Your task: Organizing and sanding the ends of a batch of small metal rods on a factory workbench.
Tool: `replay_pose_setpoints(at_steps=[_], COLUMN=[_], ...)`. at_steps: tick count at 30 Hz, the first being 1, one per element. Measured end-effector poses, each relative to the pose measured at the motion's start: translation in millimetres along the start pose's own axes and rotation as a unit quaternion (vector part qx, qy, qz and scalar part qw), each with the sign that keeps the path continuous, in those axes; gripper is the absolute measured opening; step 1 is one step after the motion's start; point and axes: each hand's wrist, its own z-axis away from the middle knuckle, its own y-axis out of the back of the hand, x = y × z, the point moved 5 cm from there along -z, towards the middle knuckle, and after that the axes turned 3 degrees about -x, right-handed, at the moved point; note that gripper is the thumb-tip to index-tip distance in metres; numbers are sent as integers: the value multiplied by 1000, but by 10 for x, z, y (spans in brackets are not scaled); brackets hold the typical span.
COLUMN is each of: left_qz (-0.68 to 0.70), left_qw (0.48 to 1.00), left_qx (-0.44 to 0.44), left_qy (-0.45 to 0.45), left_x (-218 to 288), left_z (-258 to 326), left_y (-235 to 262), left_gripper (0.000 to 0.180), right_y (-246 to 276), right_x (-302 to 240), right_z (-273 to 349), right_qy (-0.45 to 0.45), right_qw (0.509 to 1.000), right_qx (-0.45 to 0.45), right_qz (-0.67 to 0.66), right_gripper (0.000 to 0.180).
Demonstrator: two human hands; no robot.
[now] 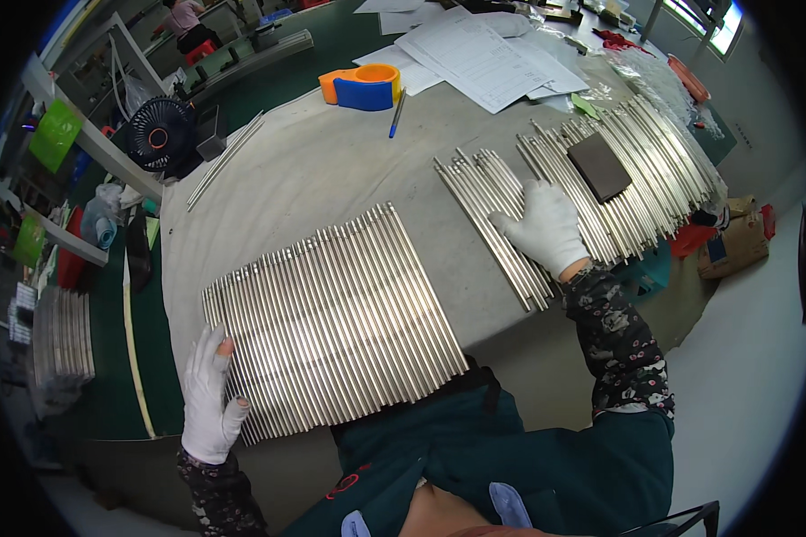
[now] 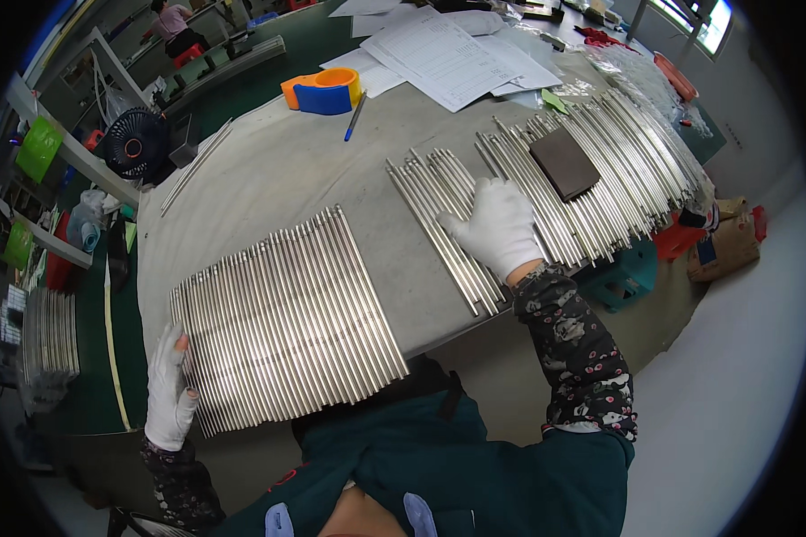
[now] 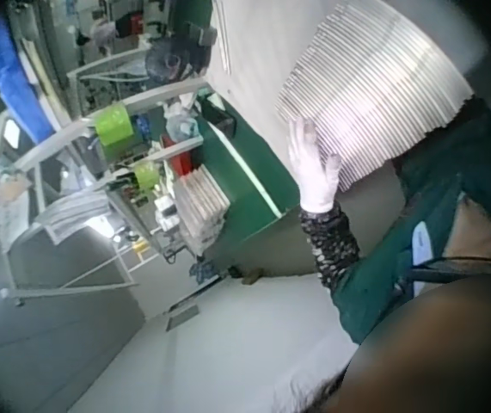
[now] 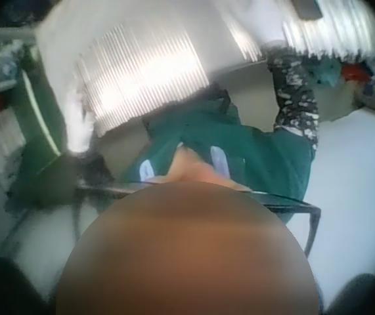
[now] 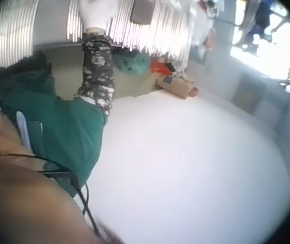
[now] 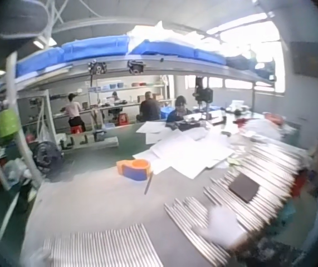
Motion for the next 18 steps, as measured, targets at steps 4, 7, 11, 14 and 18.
replay_pose_setpoints(at_steps=[4, 7, 11, 14, 18], left_qz=[-25, -3, 2, -46, -49], left_qw=[992, 970, 946, 923, 907], left_qx=[-22, -41, -101, -141, -123], left_qy=[-123, -238, -309, -355, -400], left_x=[387, 768, 1253, 1472, 1581], left_z=[-572, -968, -1355, -1535, -1628], left_y=[115, 13, -399, -804, -1067], left_gripper=[78, 74, 69, 76, 76], right_y=[-1, -27, 12, 0, -9], right_x=[-306, -490, -495, -402, -278], right_z=[163, 313, 462, 510, 503], right_qy=[58, 82, 115, 145, 180], right_qw=[997, 990, 983, 980, 976], right_qx=[-26, -72, -67, -22, 31], right_qz=[-32, -86, -129, -133, -121], right_gripper=[55, 54, 54, 53, 49])
